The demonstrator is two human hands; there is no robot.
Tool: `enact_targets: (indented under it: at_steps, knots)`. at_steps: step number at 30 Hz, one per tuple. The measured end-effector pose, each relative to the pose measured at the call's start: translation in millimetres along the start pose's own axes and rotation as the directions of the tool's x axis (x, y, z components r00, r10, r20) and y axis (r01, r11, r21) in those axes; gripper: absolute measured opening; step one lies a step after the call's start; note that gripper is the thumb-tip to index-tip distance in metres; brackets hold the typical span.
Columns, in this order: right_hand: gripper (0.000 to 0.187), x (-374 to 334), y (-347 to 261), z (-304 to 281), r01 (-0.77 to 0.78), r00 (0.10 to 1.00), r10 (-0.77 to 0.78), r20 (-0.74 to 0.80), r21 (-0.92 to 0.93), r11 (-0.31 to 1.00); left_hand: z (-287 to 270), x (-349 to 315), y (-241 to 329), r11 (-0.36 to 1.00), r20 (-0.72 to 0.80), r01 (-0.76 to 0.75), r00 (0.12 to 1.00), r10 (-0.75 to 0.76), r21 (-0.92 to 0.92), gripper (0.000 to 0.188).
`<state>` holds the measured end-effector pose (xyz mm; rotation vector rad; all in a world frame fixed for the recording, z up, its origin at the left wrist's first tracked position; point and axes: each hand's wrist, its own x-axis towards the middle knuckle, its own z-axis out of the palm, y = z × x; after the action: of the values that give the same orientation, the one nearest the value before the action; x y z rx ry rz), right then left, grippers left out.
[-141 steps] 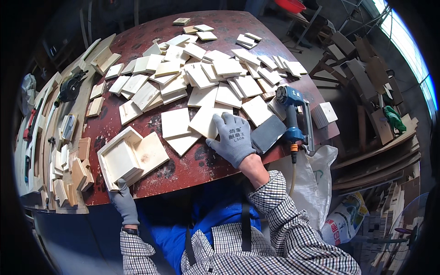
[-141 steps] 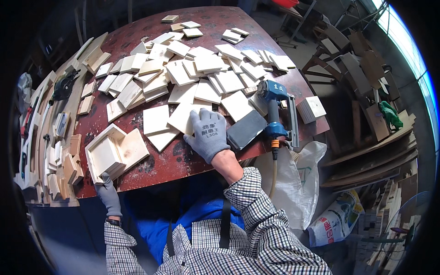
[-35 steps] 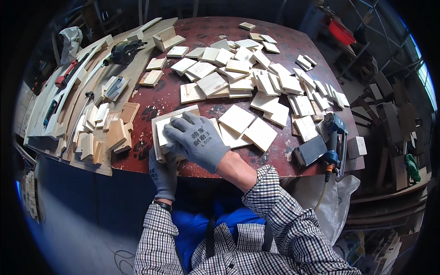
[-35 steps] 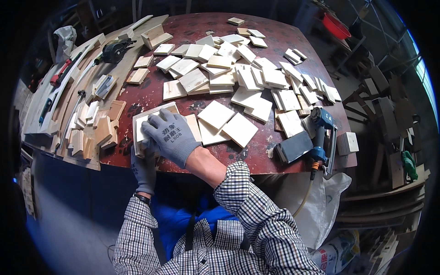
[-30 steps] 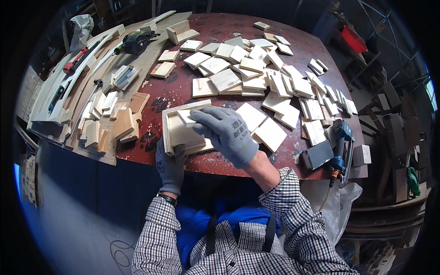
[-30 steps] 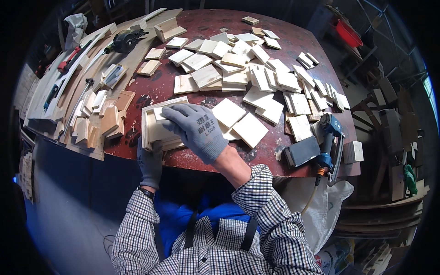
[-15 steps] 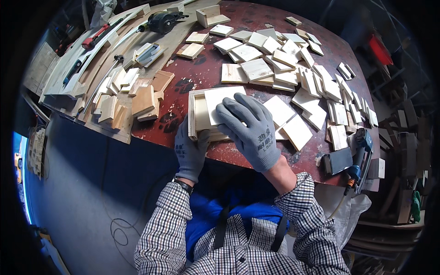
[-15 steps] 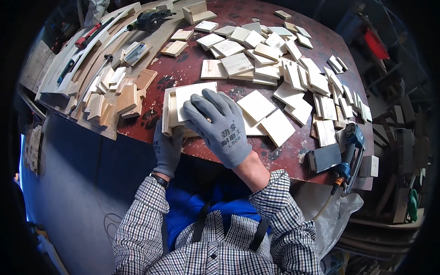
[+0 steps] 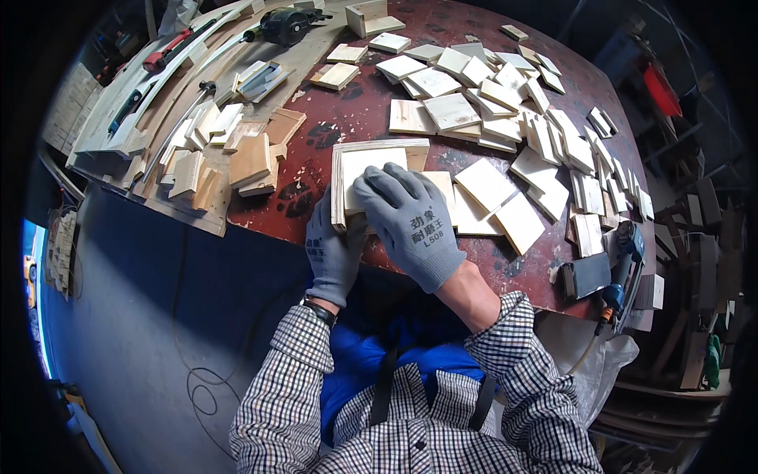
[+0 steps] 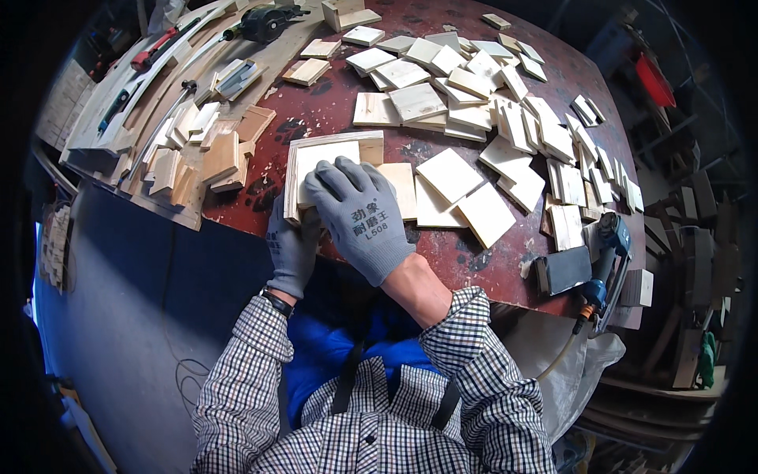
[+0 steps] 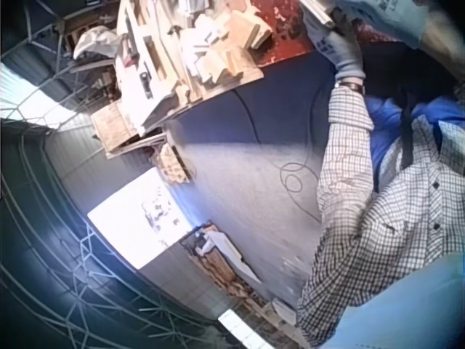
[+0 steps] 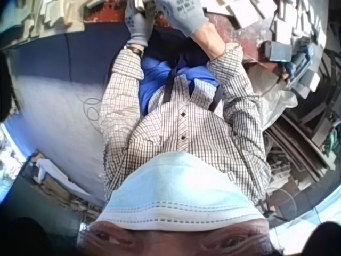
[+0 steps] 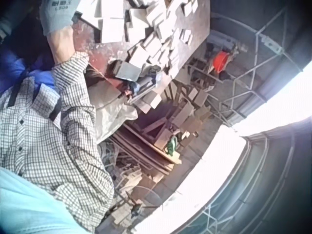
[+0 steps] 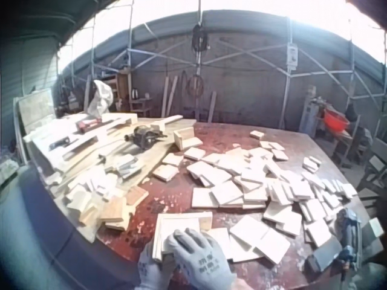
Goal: The person assembles small wooden boxes by hand, aligning pre-cut wooden pieces and securing them with a pneumatic nail gun. The person repeatedly picks up pieces, fits them into a box frame, and fastens them on a cluttered workbench.
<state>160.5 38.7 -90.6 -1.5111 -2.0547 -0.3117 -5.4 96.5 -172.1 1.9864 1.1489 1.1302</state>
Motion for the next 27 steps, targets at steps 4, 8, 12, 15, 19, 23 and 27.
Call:
enact_targets:
  at_steps: [4, 8, 12, 15, 19, 23, 27]
  knots:
    - [0.052, -2.8, 2.5, -0.9, 0.003, 1.0, -0.003, 0.022, 0.005, 1.0, 1.2, -0.4, -0.3, 0.998, -0.019, -0.032, 0.999, 0.032, 0.046, 0.078]
    - [0.054, -0.5, 6.9, -6.9, 0.04, 0.996, -0.04, 0.074, 0.001, 0.999, -0.5, 2.1, -2.5, 0.998, -0.007, -0.038, 0.999, 0.039, 0.05, 0.078]
    - [0.054, -3.7, 11.1, -0.6, 0.031, 0.998, -0.032, 0.055, 0.008, 0.999, -1.1, 4.4, -0.4, 0.996, -0.004, -0.051, 0.999, 0.052, 0.074, 0.078]
    - [0.055, -3.3, 4.7, 2.4, 0.017, 0.998, -0.016, 0.055, -0.007, 1.0, -2.2, 2.7, 0.1, 0.995, -0.021, -0.062, 0.998, 0.064, 0.074, 0.079]
    - [0.058, -1.7, 5.9, -6.3, 0.021, 0.999, -0.022, 0.045, 0.003, 1.0, -0.1, 3.2, -1.6, 0.987, -0.012, -0.09, 0.996, 0.092, 0.133, 0.081]
    - [0.056, 1.0, 8.1, -10.2, 0.04, 0.996, -0.039, 0.077, -0.01, 0.999, -1.0, 1.6, -2.8, 0.987, -0.028, -0.085, 0.996, 0.09, 0.137, 0.081]
    - [0.055, 6.0, 5.8, -19.2, -0.037, 0.999, 0.036, -0.028, -0.041, 0.998, -2.2, 1.2, -3.0, 0.988, -0.015, -0.084, 0.996, 0.087, 0.129, 0.083]
